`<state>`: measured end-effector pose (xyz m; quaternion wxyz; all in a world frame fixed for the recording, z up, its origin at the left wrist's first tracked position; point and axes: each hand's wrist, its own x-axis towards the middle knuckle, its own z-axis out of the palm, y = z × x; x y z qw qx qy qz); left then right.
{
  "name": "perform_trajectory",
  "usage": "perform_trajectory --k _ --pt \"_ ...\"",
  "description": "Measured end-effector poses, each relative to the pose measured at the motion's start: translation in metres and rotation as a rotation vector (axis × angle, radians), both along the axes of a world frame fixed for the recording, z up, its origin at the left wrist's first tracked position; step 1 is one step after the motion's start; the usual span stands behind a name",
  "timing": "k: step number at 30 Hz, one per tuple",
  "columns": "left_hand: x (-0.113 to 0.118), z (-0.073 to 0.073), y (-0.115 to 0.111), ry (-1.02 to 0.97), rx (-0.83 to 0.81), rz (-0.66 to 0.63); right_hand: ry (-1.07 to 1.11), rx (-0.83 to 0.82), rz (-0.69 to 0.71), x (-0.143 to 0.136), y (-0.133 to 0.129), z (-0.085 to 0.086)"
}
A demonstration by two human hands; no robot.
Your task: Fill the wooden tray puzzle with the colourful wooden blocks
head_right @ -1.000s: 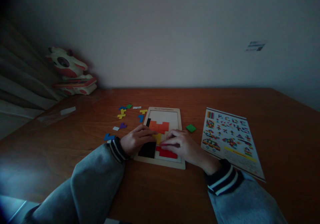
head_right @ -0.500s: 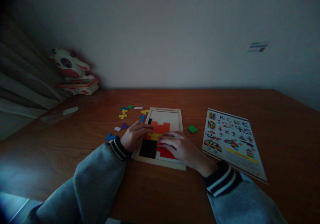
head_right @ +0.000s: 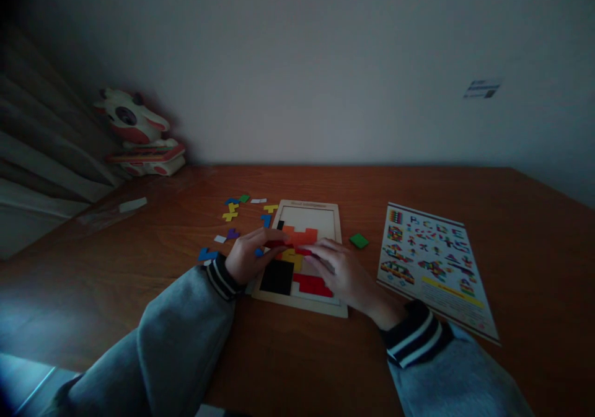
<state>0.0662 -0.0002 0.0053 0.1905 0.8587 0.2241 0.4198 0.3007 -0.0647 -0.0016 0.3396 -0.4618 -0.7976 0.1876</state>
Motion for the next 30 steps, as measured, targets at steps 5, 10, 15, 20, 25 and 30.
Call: perform_trajectory --k 5,10,15,20,25,30 --pt "0.002 -0.003 -0.003 -0.093 -0.28 0.022 0.084 -0.057 -0.122 -0.001 -0.002 0.006" --pt "0.003 0.0 -0.006 -0.101 -0.324 0.014 0.084 -0.01 -0.112 0.002 -0.001 0.011" --pt "0.003 -0.004 -0.007 -0.08 -0.344 0.002 0.074 -0.122 -0.116 0.012 0.0 0.012" --pt "0.003 -0.008 -0.006 -0.058 -0.334 0.011 -0.099 -0.142 0.066 0.018 -0.004 0.017" --pt "0.004 -0.006 -0.007 -0.053 -0.334 0.023 -0.293 -0.088 0.162 0.014 -0.008 0.02" --pt "0.005 -0.006 -0.008 -0.037 -0.336 0.029 -0.291 -0.088 0.2 0.013 -0.009 0.017"
